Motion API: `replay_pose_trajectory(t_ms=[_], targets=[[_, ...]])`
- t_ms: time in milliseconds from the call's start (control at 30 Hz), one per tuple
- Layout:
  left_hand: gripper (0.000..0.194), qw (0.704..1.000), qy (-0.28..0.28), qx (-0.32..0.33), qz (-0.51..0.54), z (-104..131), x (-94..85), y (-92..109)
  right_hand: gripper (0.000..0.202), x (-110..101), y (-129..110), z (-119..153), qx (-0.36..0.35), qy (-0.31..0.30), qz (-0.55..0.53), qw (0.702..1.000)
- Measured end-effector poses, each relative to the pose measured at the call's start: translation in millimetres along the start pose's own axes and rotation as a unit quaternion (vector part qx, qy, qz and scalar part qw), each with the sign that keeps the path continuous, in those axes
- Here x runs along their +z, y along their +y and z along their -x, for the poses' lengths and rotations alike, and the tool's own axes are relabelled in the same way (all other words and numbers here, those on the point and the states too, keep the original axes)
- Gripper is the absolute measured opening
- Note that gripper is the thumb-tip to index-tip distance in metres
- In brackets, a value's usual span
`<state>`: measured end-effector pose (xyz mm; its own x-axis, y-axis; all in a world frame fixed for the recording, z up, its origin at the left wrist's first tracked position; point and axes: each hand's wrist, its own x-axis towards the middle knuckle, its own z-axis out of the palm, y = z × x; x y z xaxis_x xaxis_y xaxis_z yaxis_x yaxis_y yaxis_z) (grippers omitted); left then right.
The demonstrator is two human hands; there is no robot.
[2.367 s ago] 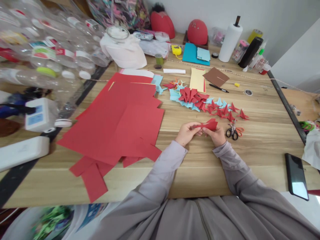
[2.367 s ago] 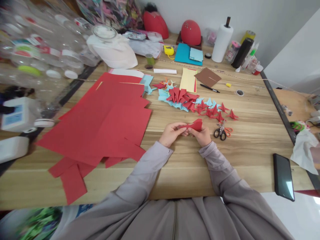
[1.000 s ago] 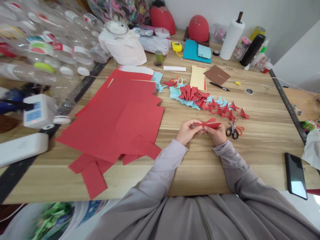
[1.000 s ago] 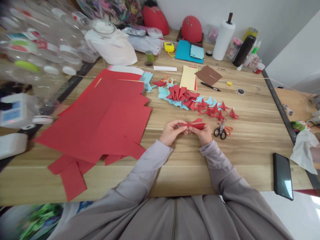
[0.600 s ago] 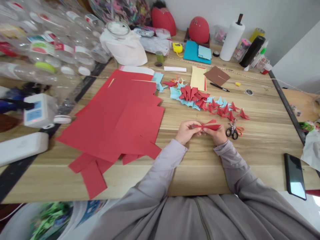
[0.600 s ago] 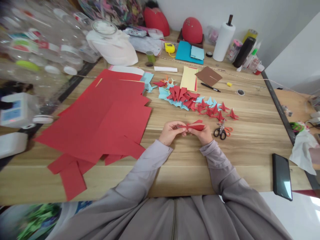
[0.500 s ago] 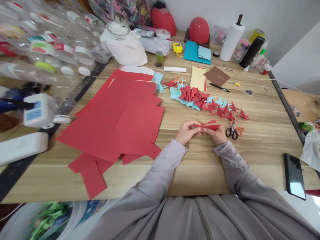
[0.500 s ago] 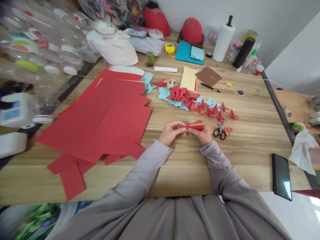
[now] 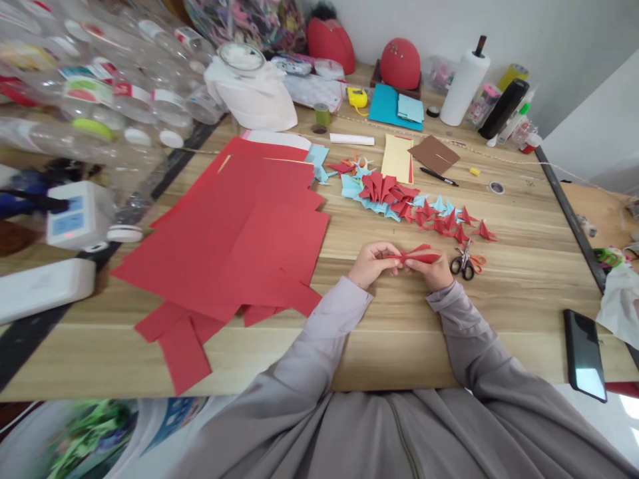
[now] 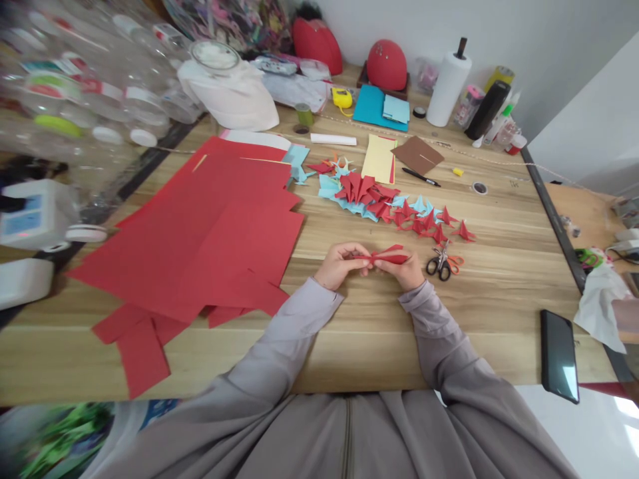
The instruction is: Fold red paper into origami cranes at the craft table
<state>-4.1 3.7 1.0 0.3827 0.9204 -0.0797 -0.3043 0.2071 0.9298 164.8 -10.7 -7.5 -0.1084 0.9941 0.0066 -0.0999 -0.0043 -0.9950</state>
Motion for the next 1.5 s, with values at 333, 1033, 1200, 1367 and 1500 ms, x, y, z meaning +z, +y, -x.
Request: replay_pose_trajectory(t_ms=[333, 1033, 1200, 1367, 1500], targets=[[0.028, 1.000, 0.026, 0.003, -0.012, -3.5, 5.7, -2.3, 0.017, 3.3, 4.6, -0.5, 0.002, 0.056, -0.027, 0.998], [0.019, 0.995, 0.066, -0.042, 0.067, -8.6, 7.0, -7.1, 0.014, 8.2, 7.0, -0.6, -0.030, 0.067, -0.024, 0.997], [0.017, 0.994, 0.068, -0.051, 0.067, -8.8, 7.8, -5.0, 0.014, 7.0, 8.3, -1.2, -0.021, 0.070, -0.026, 0.997], [0.017, 0.995, 0.059, -0.050, 0.067, -7.4, 8.5, -2.8, 0.016, 6.8, 7.6, -1.5, -0.012, 0.073, -0.019, 0.997], [0.016, 0.995, 0.062, -0.047, 0.062, -7.5, 8.9, -4.2, 0.014, 7.9, 7.1, -1.8, -0.011, 0.079, -0.026, 0.996]])
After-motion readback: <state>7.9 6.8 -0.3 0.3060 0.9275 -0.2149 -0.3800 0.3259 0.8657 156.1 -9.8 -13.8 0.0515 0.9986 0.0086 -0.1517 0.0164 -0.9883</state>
